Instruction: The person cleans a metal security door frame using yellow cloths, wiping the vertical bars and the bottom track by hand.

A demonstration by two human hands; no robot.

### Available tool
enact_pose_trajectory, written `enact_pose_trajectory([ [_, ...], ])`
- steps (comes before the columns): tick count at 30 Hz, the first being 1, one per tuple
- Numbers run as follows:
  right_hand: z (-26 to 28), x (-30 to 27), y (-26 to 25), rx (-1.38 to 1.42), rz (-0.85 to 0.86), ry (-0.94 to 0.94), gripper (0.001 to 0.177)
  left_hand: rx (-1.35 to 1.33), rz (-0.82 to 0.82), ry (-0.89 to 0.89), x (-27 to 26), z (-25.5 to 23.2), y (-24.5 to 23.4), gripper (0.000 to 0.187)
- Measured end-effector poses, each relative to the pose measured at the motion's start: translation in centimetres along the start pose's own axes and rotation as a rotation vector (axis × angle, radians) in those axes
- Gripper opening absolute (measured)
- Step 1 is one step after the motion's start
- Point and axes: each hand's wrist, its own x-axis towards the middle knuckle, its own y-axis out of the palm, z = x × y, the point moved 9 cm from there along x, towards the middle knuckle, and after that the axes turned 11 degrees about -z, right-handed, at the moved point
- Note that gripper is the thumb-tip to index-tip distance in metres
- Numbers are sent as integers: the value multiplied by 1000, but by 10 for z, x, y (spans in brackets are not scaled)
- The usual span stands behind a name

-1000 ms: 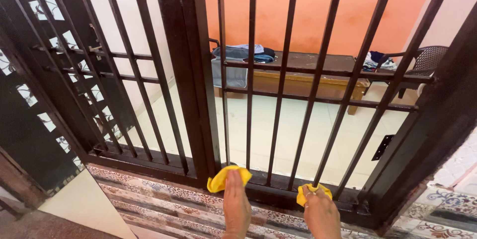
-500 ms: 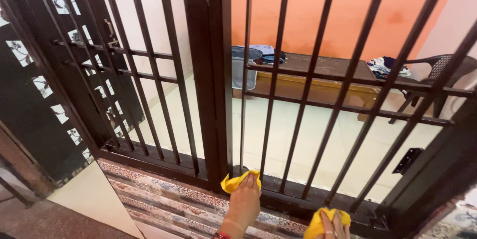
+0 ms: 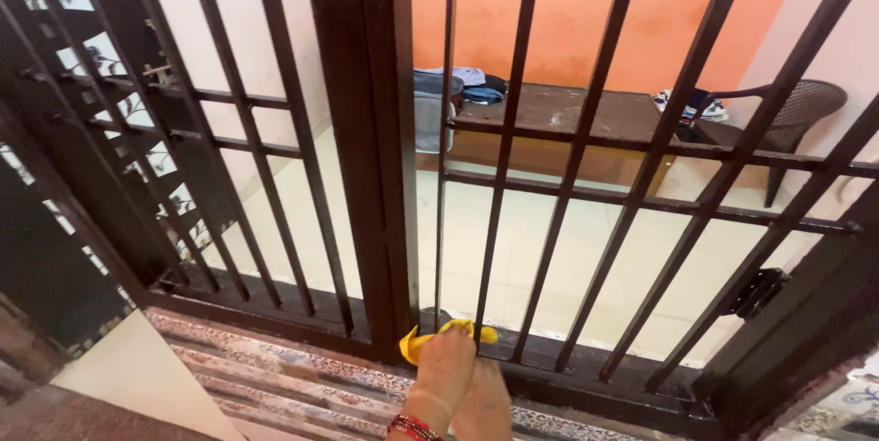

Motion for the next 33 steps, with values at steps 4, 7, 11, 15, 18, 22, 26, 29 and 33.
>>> enact_pose_trajectory([
  [4,35,4,-31,101,-346,-371,40,53,-10,1,4,1,11,21],
  [7,15,4,-28,55,-311,-258,37,79,-6,-4,4,0,12,20],
  [11,-16,-7,-46,-23,-313,-183,36,93,3,8,3,-3,9,20],
  [15,-54,-24,-98,-109,-445,-226,47,202,62,-25,1,-7,13,20],
  [18,-105,-35,-131,-189,-431,-74,44,350,139,-34,1,-13,18,22],
  [22,-164,-45,-161,-308,-388,26,43,473,145,-31,4,-13,35,26],
  [26,-214,-61,-165,-300,-402,122,49,472,99,96,7,-8,53,26],
  [29,-250,-78,-150,-290,-423,161,56,441,140,162,3,-6,58,23],
  [33,-271,-99,-153,-99,-526,128,67,437,108,140,3,-8,49,22],
])
